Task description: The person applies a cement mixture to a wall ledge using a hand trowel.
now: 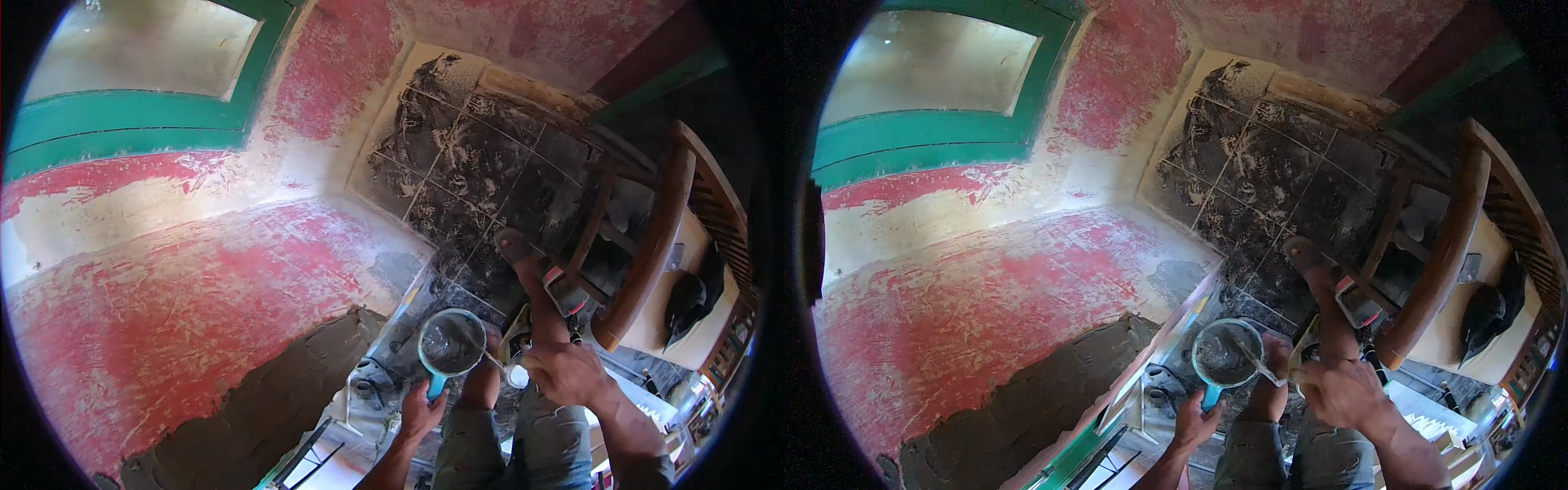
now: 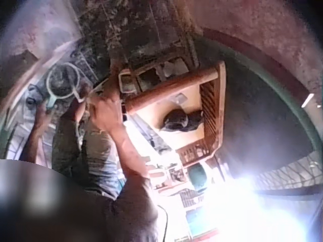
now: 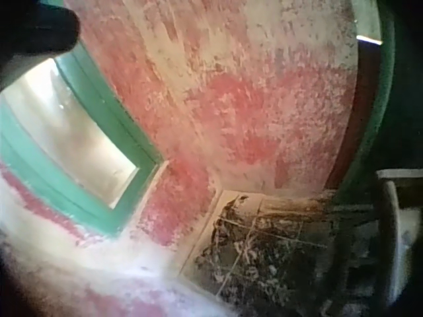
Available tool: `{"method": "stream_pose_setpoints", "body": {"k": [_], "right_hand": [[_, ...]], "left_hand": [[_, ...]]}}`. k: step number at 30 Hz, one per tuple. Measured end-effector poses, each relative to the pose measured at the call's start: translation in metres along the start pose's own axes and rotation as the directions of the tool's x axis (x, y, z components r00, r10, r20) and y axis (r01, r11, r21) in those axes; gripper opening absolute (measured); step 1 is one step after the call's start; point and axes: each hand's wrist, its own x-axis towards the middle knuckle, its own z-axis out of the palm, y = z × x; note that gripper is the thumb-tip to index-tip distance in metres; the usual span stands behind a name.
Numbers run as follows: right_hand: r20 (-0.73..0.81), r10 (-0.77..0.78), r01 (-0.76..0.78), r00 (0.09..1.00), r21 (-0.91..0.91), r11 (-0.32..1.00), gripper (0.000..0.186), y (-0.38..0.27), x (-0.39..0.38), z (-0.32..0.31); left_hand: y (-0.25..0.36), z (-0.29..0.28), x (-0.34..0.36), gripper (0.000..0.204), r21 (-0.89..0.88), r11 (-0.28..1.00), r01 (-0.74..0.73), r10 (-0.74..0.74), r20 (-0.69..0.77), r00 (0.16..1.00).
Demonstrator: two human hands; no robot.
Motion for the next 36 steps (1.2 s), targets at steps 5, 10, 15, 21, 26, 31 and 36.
{"method": "stream_pose_setpoints", "body": {"k": [5, 10, 15, 21, 26, 31, 36], "right_hand": [[0.107, 0.012, -0.011, 0.994, -0.012, 1.0, 0.026, 0.001, 0.055, 0.021], [0.184, -0.091, 0.064, 0.979, 0.145, 0.987, 0.03, 0.015, 0.076, 0.04], [0.262, -0.219, 0.125, 0.94, 0.335, 0.934, 0.033, 0.02, 0.063, 0.033], [0.447, -0.132, -0.114, 0.885, 0.484, 0.868, 0.037, 0.033, 0.04, 0.022], [0.487, -0.037, -0.315, 0.873, 0.618, 0.72, 0.033, 0.041, 0.024, 0.028], [-0.021, -0.14, 0.1, 0.99, 0.805, 0.585, 0.033, 0.001, 0.028, 0.074], [-0.392, -0.275, 0.446, 0.878, 0.458, 0.769, 0.035, -0.053, 0.046, 0.112]], "left_hand": [[-0.002, -0.004, 0.006, 0.033, 0.072, 0.997, -0.026, 0.024, 0.018, 1.0], [-0.001, -0.009, 0.002, 0.034, 0.11, 0.984, -0.142, 0.145, -0.025, 0.989], [0.002, -0.009, 0.002, 0.033, 0.09, 0.991, -0.099, 0.1, -0.004, 0.995], [0.003, -0.014, 0.005, 0.028, 0.087, 0.996, -0.021, 0.023, -0.015, 1.0], [0.0, -0.019, 0.006, 0.027, 0.023, 0.999, -0.035, 0.036, -0.007, 0.999], [0.0, -0.008, 0.006, 0.029, -0.039, 0.999, 0.015, -0.015, -0.004, 1.0], [-0.009, 0.003, -0.004, 0.03, -0.056, 0.996, 0.068, -0.066, 0.036, 0.997]]}}
